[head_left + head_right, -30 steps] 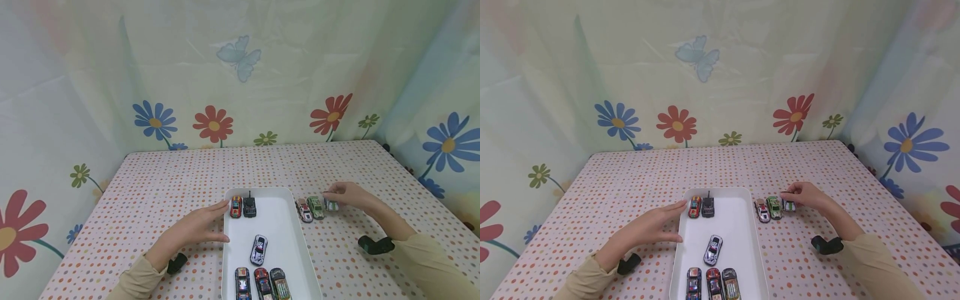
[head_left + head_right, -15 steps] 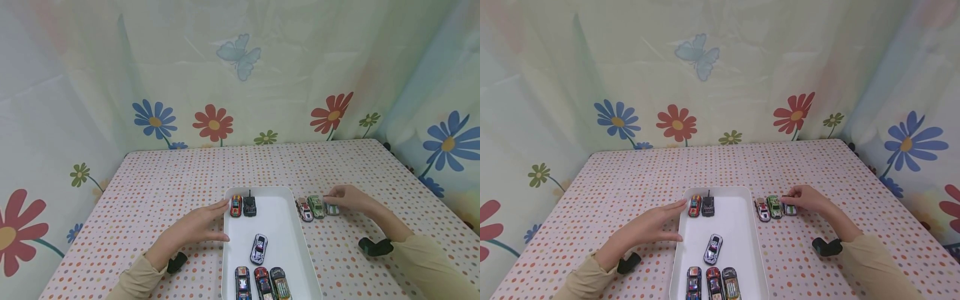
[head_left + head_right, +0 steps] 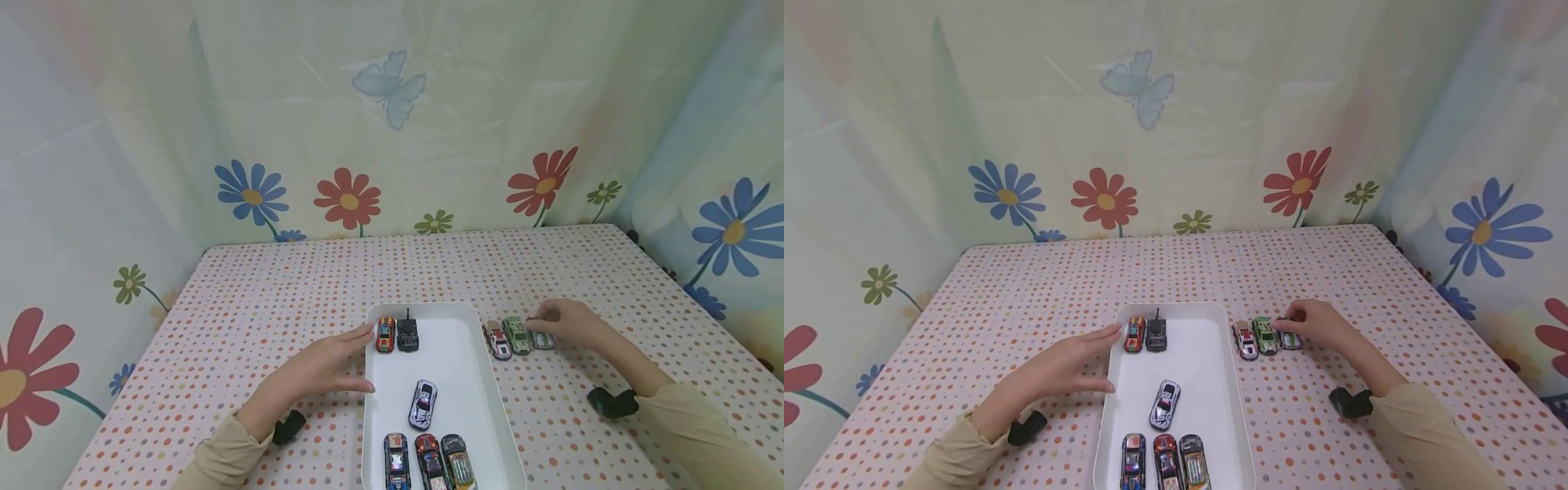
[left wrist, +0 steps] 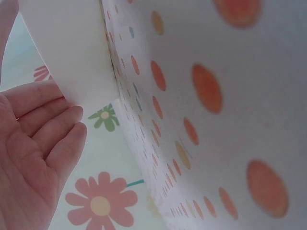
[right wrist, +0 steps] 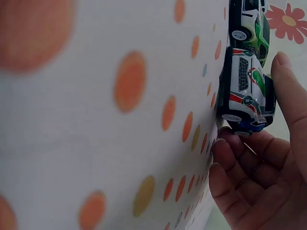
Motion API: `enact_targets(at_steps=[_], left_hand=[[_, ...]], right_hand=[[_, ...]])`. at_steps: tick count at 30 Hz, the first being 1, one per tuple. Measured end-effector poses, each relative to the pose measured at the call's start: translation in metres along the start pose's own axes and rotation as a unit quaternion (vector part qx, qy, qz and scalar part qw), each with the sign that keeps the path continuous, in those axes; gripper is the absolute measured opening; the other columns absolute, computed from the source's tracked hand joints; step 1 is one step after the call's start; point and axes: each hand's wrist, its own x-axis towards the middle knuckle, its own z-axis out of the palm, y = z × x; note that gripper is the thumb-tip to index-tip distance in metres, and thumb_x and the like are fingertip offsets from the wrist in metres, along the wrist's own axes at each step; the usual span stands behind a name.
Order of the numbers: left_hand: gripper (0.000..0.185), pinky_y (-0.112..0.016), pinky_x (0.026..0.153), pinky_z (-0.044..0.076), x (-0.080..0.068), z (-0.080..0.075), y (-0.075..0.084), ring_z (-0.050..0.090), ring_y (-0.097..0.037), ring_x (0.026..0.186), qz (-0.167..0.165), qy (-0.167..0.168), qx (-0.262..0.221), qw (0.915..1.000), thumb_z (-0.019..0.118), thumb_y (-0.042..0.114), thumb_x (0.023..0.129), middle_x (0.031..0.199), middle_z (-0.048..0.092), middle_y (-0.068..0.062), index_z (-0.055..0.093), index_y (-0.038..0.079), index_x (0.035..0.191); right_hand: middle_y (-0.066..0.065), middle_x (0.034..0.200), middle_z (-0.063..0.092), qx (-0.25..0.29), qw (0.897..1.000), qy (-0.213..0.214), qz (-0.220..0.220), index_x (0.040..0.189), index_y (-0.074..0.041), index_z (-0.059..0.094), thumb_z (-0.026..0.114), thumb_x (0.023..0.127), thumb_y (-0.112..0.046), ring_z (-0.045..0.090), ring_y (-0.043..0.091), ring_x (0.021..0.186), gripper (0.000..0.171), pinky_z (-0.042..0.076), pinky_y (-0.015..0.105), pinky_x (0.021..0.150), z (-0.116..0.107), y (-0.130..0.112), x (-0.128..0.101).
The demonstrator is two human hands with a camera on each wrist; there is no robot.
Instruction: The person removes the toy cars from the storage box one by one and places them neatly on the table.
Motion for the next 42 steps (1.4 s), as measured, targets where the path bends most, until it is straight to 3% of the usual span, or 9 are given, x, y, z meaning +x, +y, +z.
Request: enact_targets(at_steps=[8, 17, 26, 33, 42], left_hand=[[0.091, -0.036, 0.103, 0.033, -0.001, -0.001, 0.000, 0.032, -0.024, 0.131, -0.003, 0.002, 0.002, 1.0000, 0.062, 0.059, 0.079, 0.150, 0.024, -0.010, 0.033, 0.003, 0.144], [0.089, -0.035, 0.103, 0.033, 0.003, -0.006, 0.000, 0.032, -0.024, 0.131, 0.002, 0.019, 0.006, 0.9998, 0.066, 0.055, 0.078, 0.149, 0.026, -0.011, 0.036, 0.001, 0.142], [0.093, -0.037, 0.103, 0.034, 0.002, -0.002, 0.000, 0.032, -0.024, 0.132, 0.004, 0.007, 0.004, 1.0000, 0.057, 0.064, 0.077, 0.150, 0.027, -0.010, 0.036, 0.001, 0.142], [0.092, -0.037, 0.103, 0.033, 0.001, -0.001, 0.000, 0.031, -0.023, 0.132, -0.002, 0.004, 0.006, 1.0000, 0.060, 0.062, 0.077, 0.150, 0.026, -0.010, 0.036, 0.002, 0.143], [0.092, -0.037, 0.103, 0.034, 0.001, 0.000, 0.000, 0.031, -0.023, 0.132, -0.001, 0.008, 0.003, 1.0000, 0.057, 0.064, 0.077, 0.150, 0.027, -0.010, 0.037, 0.002, 0.142]], right_hand=[[0.008, 0.083, 0.062, -0.027, 0.998, 0.030, -0.038, 0.086, -0.001, 0.064, 0.072, 0.081, -0.035, 0.058, 0.033, 0.082, 0.036, 0.048, 0.052, 0.074, 0.002, -0.001, 0.002], [0.008, 0.083, 0.062, -0.032, 0.998, 0.040, -0.047, 0.086, -0.002, 0.063, 0.071, 0.083, -0.034, 0.058, 0.035, 0.084, 0.033, 0.046, 0.054, 0.076, -0.005, -0.001, 0.008], [0.005, 0.082, 0.062, -0.049, 0.996, 0.035, -0.071, 0.094, 0.000, 0.064, 0.066, 0.088, -0.026, 0.057, 0.024, 0.075, 0.026, 0.049, 0.043, 0.064, -0.012, -0.006, 0.003], [0.009, 0.089, 0.064, -0.037, 0.994, 0.039, -0.094, 0.101, 0.004, 0.064, 0.063, 0.090, -0.011, 0.059, 0.029, 0.083, 0.019, 0.051, 0.044, 0.067, -0.017, -0.043, 0.002], [0.009, 0.101, 0.066, 0.004, 0.976, 0.006, -0.218, 0.108, -0.001, 0.066, 0.066, 0.087, -0.005, 0.061, 0.025, 0.093, 0.021, 0.053, 0.043, 0.077, -0.002, -0.113, -0.012]])
